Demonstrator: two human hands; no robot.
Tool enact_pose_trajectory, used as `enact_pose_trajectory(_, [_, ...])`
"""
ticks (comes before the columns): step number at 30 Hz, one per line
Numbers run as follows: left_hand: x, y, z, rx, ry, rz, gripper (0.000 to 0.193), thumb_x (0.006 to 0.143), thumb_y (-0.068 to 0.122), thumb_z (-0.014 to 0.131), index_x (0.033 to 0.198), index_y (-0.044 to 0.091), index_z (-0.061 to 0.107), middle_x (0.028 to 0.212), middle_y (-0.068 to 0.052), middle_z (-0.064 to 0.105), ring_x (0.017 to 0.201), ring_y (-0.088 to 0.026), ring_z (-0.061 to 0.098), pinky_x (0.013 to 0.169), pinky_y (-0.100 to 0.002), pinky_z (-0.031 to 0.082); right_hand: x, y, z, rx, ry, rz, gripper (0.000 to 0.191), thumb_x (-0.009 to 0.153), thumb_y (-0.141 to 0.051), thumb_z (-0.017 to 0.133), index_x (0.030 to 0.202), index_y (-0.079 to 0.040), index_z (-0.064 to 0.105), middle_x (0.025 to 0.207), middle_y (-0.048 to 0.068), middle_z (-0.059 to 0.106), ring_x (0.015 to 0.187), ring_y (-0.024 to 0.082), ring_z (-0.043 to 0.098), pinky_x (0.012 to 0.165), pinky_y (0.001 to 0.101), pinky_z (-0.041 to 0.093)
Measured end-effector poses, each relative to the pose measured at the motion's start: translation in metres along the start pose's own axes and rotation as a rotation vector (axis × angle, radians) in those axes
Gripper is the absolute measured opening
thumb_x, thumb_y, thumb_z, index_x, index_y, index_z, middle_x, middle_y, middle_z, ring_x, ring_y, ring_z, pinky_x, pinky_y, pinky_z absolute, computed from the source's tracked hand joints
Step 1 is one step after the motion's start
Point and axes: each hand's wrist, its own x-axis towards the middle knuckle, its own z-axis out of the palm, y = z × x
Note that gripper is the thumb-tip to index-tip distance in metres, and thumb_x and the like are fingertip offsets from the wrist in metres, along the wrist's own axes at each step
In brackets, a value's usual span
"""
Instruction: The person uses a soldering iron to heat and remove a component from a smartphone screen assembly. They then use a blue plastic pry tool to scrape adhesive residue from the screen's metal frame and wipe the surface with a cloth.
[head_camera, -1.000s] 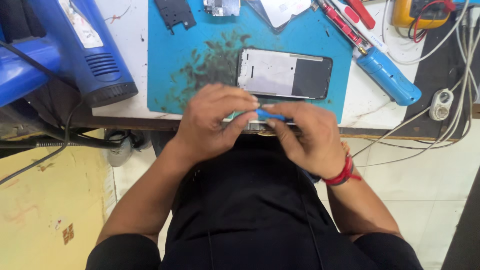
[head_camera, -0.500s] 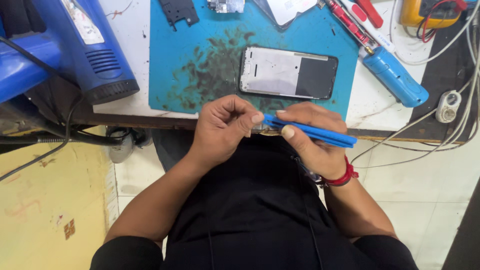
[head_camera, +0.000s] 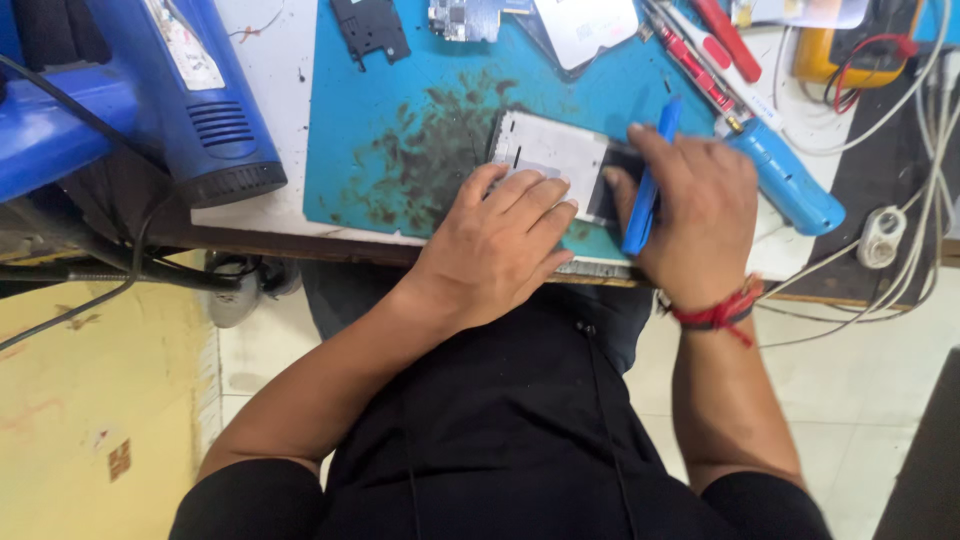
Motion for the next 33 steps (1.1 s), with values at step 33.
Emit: enact_pose_trajectory(33, [0.008,-0.039,-0.007,0.112,-0.001,0.379,0.040,0.101,0.046,0.063,0.116,0.011,0.070,0.124,-0.004,0.068,0.124,-0.021,0.059,0.113,-0.037,0.036,0.045,0.011,0.055,1.205,-0.108,0.441,0.020,0.101,-0.012,0.075,0.115,0.000,0.072,0.094,0.002,0.074,0.082,0.006,0.069,0.072,0.0207,0.059])
